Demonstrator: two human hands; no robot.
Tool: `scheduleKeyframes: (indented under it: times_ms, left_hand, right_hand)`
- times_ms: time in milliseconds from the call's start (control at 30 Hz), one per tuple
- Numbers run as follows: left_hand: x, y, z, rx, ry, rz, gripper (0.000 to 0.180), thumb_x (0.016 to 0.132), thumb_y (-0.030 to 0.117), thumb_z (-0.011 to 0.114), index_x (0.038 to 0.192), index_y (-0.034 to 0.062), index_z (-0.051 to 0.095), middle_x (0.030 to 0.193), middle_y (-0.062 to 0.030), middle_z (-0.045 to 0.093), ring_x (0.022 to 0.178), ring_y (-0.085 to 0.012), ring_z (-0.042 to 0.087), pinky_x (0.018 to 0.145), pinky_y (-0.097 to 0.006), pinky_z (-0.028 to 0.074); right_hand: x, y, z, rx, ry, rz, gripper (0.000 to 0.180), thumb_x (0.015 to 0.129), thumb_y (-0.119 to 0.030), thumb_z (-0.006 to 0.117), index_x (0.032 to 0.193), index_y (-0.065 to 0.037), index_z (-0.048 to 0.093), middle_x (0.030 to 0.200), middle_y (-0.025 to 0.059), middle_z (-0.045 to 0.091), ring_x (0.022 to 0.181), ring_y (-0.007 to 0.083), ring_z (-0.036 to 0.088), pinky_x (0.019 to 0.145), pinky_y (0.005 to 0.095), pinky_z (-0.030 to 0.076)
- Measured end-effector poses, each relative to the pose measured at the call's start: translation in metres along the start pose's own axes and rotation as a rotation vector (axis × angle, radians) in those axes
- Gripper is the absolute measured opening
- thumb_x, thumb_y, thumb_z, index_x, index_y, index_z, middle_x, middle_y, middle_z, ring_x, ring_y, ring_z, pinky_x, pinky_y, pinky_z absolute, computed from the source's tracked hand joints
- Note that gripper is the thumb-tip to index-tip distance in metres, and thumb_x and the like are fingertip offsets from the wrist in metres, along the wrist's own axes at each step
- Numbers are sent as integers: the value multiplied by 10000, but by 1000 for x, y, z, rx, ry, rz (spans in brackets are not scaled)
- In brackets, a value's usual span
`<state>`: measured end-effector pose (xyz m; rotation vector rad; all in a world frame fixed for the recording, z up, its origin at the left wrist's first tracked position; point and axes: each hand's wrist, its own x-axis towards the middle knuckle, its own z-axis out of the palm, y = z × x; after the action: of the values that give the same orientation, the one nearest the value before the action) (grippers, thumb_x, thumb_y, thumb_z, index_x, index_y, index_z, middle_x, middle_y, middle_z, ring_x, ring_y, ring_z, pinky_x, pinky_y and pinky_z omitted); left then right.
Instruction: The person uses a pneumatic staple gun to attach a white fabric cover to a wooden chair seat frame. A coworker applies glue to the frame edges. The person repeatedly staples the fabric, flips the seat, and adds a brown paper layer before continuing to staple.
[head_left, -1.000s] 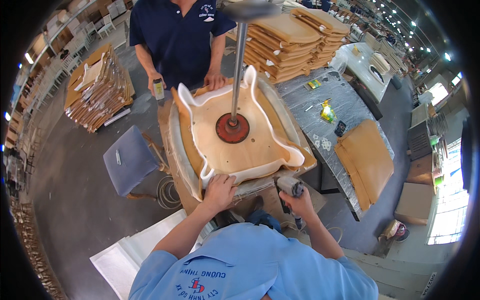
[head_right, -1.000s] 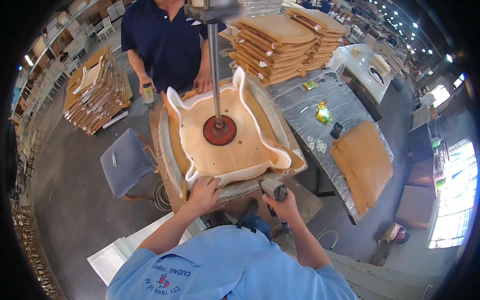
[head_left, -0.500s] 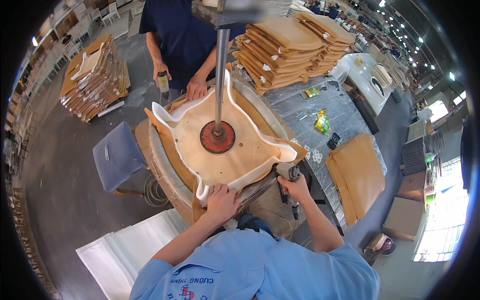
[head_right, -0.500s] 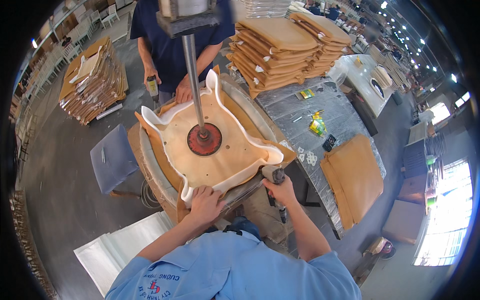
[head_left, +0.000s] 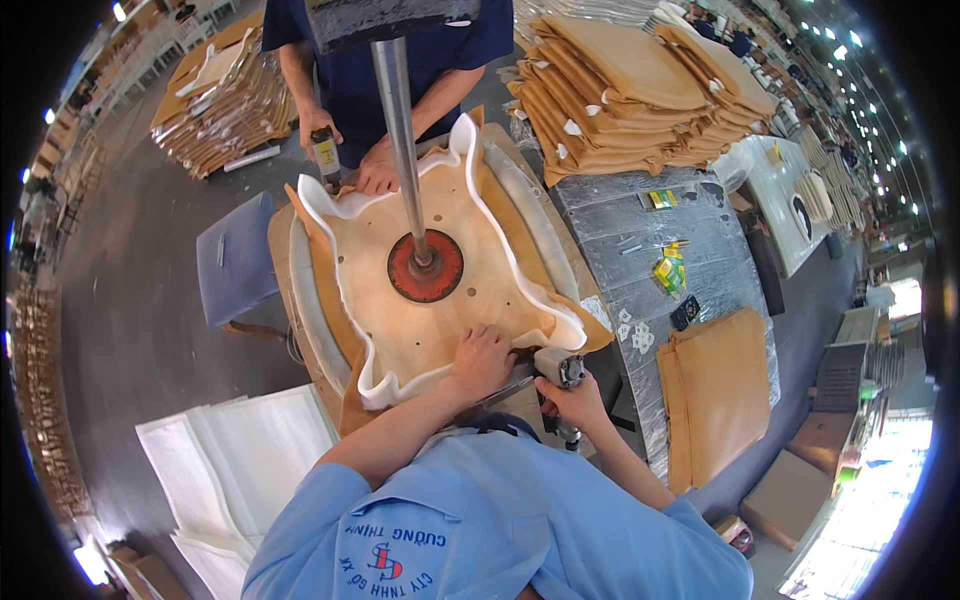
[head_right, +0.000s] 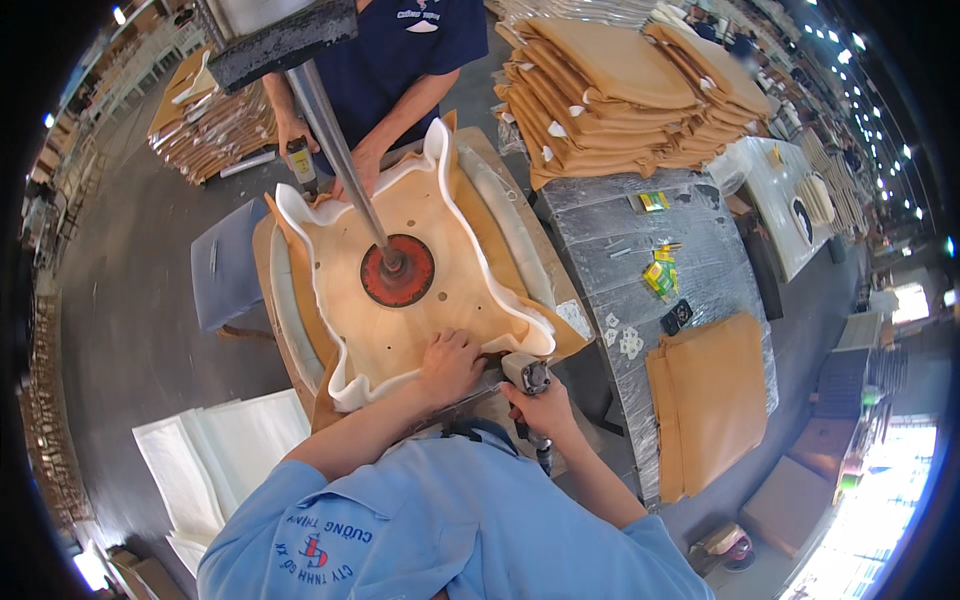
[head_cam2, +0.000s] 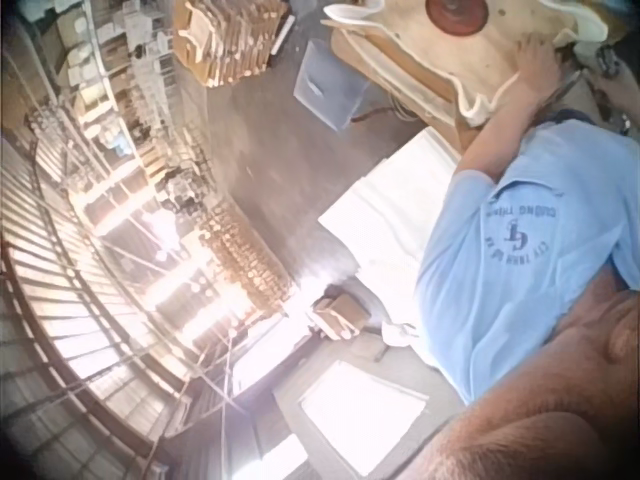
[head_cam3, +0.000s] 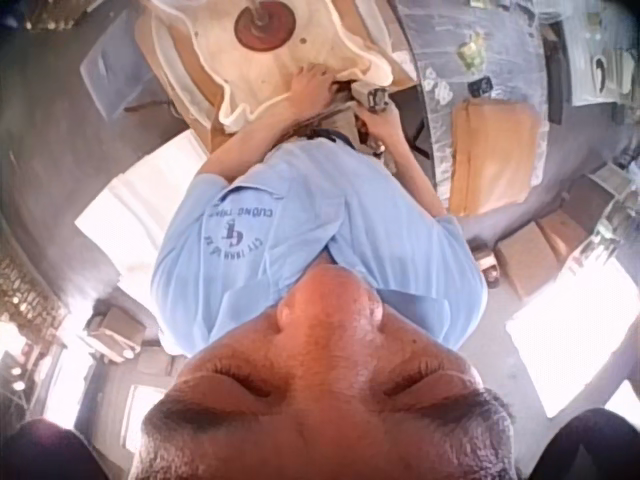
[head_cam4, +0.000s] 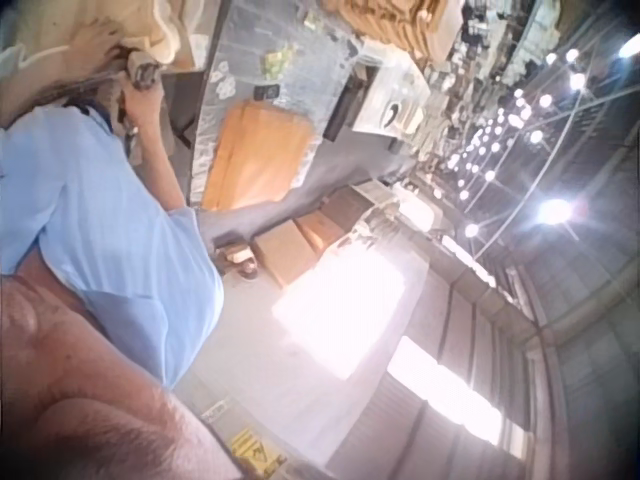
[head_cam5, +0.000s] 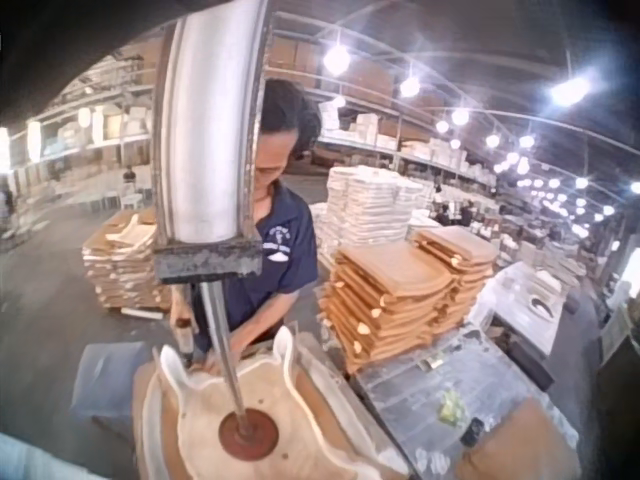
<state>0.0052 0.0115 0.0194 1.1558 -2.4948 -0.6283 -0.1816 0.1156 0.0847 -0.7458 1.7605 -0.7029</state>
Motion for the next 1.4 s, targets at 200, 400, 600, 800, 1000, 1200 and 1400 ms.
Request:
scheduleKeyframes:
  times_ms: [200, 400, 600, 800, 1000, 1200, 1400]
  left_hand:
    - [-3, -7, -1, -99, 10, -6, 242, 893, 355, 739, 956, 121, 752, 1037, -103, 637, 1072, -312, 580, 948, -469, 406]
    - [4, -6, -2, -203, -57, -129, 180, 905, 277, 734, 958, 115, 790, 1072, -84, 618, 1120, -299, 552, 992, -448, 401]
    - [1, -8, 20, -303, 170, -214, 132, 851, 230, 781, 871, 99, 780, 1143, -63, 582, 1152, -293, 519, 990, -461, 401]
    - [6, -11, 29, -283, 225, -201, 144, 798, 231, 747, 830, 95, 785, 1082, -59, 586, 1120, -287, 524, 947, -422, 405]
    - [9, -14, 35, -222, 293, -194, 122, 744, 243, 740, 761, 125, 765, 1055, -55, 587, 1104, -273, 530, 911, -411, 411]
    - [6, -16, 35, -233, 208, -189, 162, 807, 255, 743, 839, 100, 776, 1105, -50, 597, 1122, -275, 540, 919, -435, 425]
    - [8, -14, 30, -245, 163, -217, 175, 800, 240, 731, 871, 86, 776, 1121, -52, 596, 1150, -274, 534, 951, -432, 409]
  right_hand:
    - [6, -9, -5, -116, -41, 20, 380, 902, -283, 850, 1059, 32, 706, 780, 59, 734, 621, 120, 721, 537, 284, 568]
    - [16, -18, -16, -94, -93, 49, 345, 928, -272, 831, 1090, 7, 711, 804, 50, 731, 608, 121, 705, 506, 277, 540]
    - [29, -45, -12, -64, -151, 85, 297, 969, -260, 787, 1109, -11, 707, 814, 52, 712, 603, 141, 690, 494, 286, 523]
    - [42, -63, -3, -164, -172, 139, 303, 973, -282, 781, 1091, -13, 705, 806, 55, 707, 590, 145, 681, 494, 298, 515]
    - [48, -77, 4, -259, -171, 154, 305, 962, -303, 792, 1026, -15, 714, 737, 39, 684, 555, 124, 648, 486, 294, 501]
    - [54, -80, 8, -280, -182, 144, 305, 956, -318, 797, 969, -25, 714, 695, 22, 662, 510, 114, 611, 460, 293, 475]
    - [59, -82, 17, -362, -150, 157, 266, 956, -276, 796, 956, -23, 711, 704, 19, 656, 478, 108, 579, 430, 292, 449]
